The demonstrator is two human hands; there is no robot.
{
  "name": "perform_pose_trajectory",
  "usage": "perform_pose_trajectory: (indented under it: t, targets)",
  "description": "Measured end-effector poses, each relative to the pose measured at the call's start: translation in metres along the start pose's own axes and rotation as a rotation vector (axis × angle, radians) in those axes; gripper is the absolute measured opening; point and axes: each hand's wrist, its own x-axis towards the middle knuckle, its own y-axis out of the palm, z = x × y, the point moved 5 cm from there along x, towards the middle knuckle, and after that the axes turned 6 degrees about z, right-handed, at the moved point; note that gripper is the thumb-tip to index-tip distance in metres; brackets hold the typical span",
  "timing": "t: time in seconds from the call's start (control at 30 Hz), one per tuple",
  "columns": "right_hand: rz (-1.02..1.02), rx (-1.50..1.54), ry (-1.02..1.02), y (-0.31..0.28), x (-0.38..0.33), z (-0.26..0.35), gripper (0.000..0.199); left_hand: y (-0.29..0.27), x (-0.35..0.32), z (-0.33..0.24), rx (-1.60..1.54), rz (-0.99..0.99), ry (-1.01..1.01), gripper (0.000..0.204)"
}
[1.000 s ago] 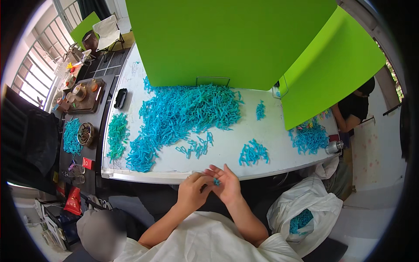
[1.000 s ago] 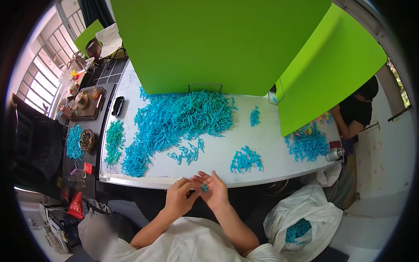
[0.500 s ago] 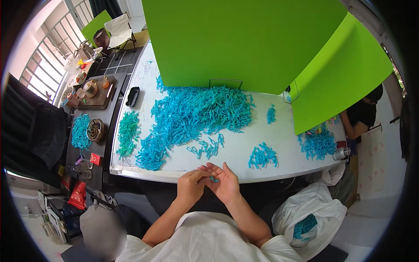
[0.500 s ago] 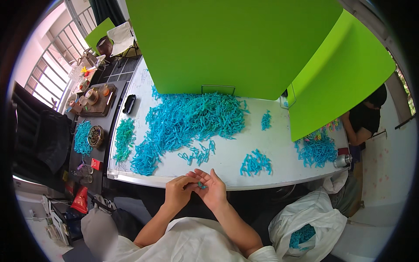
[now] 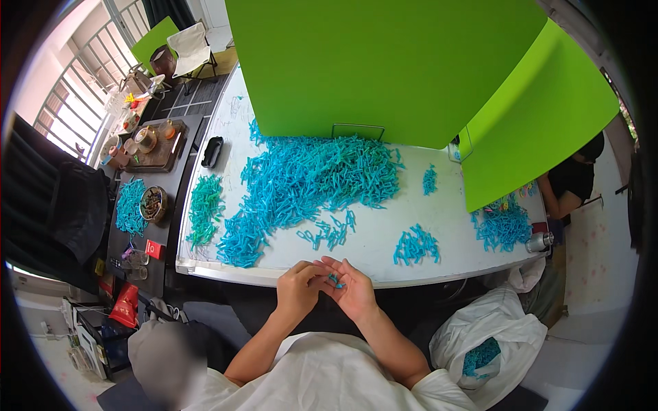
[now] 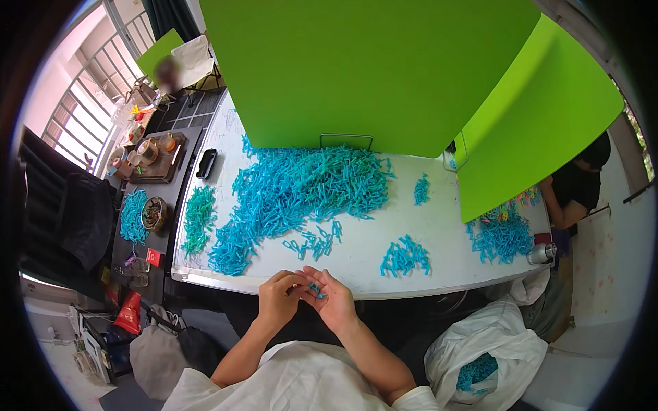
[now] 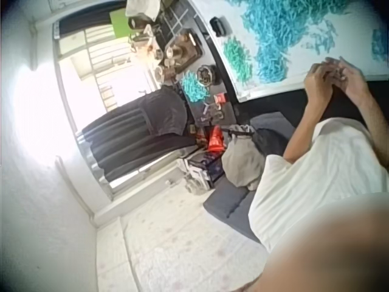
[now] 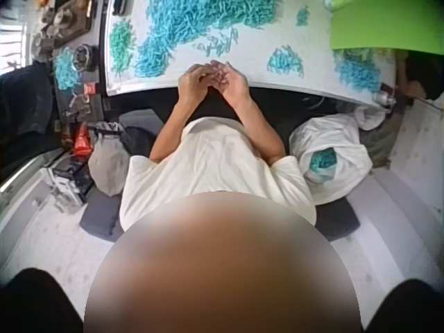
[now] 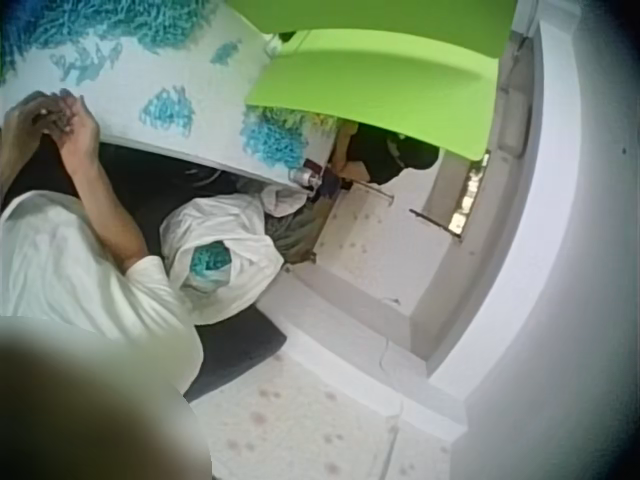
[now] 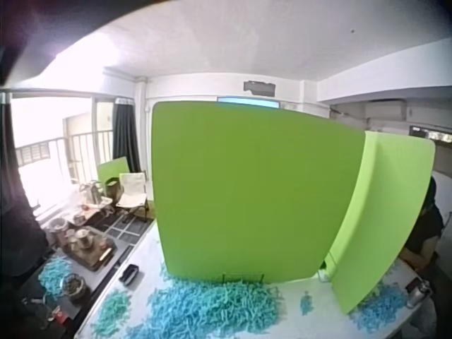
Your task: Searching through shredded blue packing material on a workbench to pick out and group small plastic parts.
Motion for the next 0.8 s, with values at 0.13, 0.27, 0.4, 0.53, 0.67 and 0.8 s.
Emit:
perform_pose_trajectory:
  t: [0.13,0.27,0.4,0.53,0.67,0.8]
  targets:
    - [-0.106,-0.328,-0.027,-0.011,-0.002,0.004,0.034,-0.011,0.003,0.000,-0.063,-0.036,-0.012,0.013]
    - [-0.162,-0.534,0.017,-0.018,-0.001,0.000,0.024,-0.014,0.005,-0.007,0.174,-0.056,0.177,0.013]
    - [-0.178,-0.511,-0.050,-0.024,0.003,-0.001,0.021,-0.007,0.005,-0.001,0.080,-0.033,0.155,0.014]
    - [-0.217,-0.408,-0.038,-0.023,0.002,0.005,0.016,-0.019,0.030,0.033,0.063,-0.051,-0.038,0.013]
    - [-0.258,-0.411,-0.045,-0.024,-0.002,0.012,0.014,-0.032,0.065,0.065,0.512,-0.246,-0.069,0.016]
    - [-0.295,-0.439,-0.075,-0.030,-0.006,0.014,0.012,-0.028,0.076,0.076,0.600,-0.223,-0.083,0.019]
